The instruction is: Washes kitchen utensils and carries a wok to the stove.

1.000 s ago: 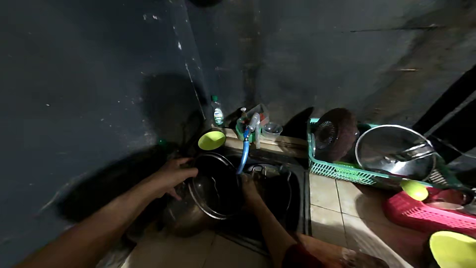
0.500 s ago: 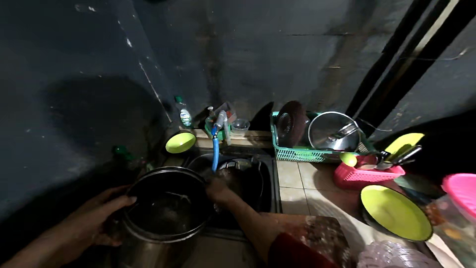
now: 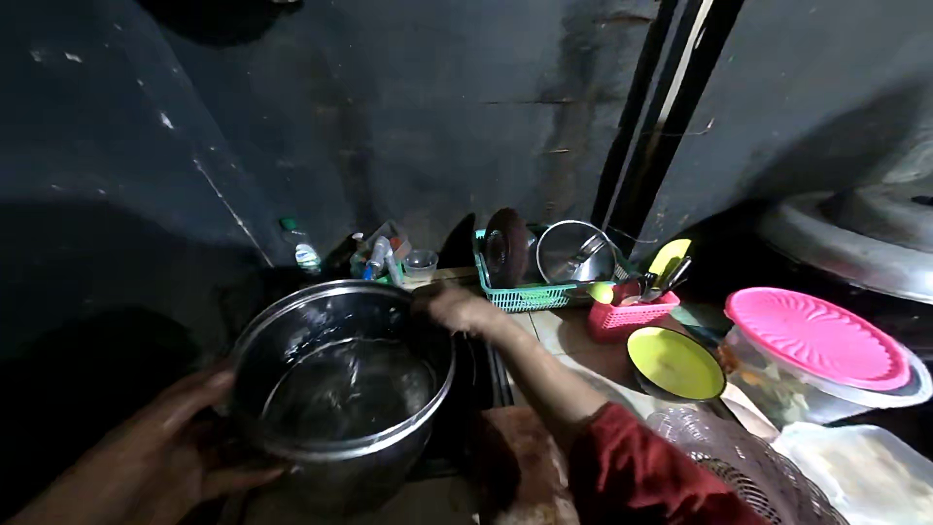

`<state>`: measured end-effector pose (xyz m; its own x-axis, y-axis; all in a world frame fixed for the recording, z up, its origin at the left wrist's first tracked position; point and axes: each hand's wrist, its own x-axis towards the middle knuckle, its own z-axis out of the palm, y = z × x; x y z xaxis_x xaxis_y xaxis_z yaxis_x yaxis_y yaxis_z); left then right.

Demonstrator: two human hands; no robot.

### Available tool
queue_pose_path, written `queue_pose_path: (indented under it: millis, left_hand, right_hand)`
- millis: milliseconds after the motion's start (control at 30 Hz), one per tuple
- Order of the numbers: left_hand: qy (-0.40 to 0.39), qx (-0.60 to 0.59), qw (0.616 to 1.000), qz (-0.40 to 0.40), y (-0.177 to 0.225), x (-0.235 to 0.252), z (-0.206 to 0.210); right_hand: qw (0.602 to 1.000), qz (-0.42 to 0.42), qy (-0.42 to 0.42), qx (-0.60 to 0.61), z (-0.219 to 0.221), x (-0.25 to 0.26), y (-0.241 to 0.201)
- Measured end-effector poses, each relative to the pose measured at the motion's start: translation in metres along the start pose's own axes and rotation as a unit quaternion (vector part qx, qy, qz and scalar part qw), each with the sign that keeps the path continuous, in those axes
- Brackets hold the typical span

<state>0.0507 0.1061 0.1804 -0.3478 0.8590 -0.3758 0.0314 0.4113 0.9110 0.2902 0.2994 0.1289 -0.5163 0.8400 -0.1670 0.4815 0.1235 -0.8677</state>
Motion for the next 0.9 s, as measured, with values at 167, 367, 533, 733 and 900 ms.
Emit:
queue_pose_path:
  millis: [167,367,533,733,900]
  left_hand:
    - [-0.072,-0.063,0.995,0.019,0.012,0.061,0.088]
    - [-0.165,-0.048,0.985,-0.024,0.007,0.136,0.200]
    - [-0.213,-0.022,0.975,-0.063,-0.021,0.171,0.266]
    - [-0.239,-0.003,0.969,-0.062,-0.044,0.187,0.298]
    - [-0.314,0.036,0.949,0.011,-0.035,0.173,0.275]
  right_hand:
    - [0.995,0.017,0.082,-0.045,-0.084,-0.015,0.048]
    - [0.968,0.133,0.205,-0.054,-0.148,-0.049,0.110]
    - [0.944,0.192,0.236,-0.131,-0.173,-0.060,0.164]
    - [0.943,0.198,0.249,-0.096,-0.175,-0.069,0.212]
    - [0.930,0.191,0.257,-0.178,-0.169,-0.084,0.204]
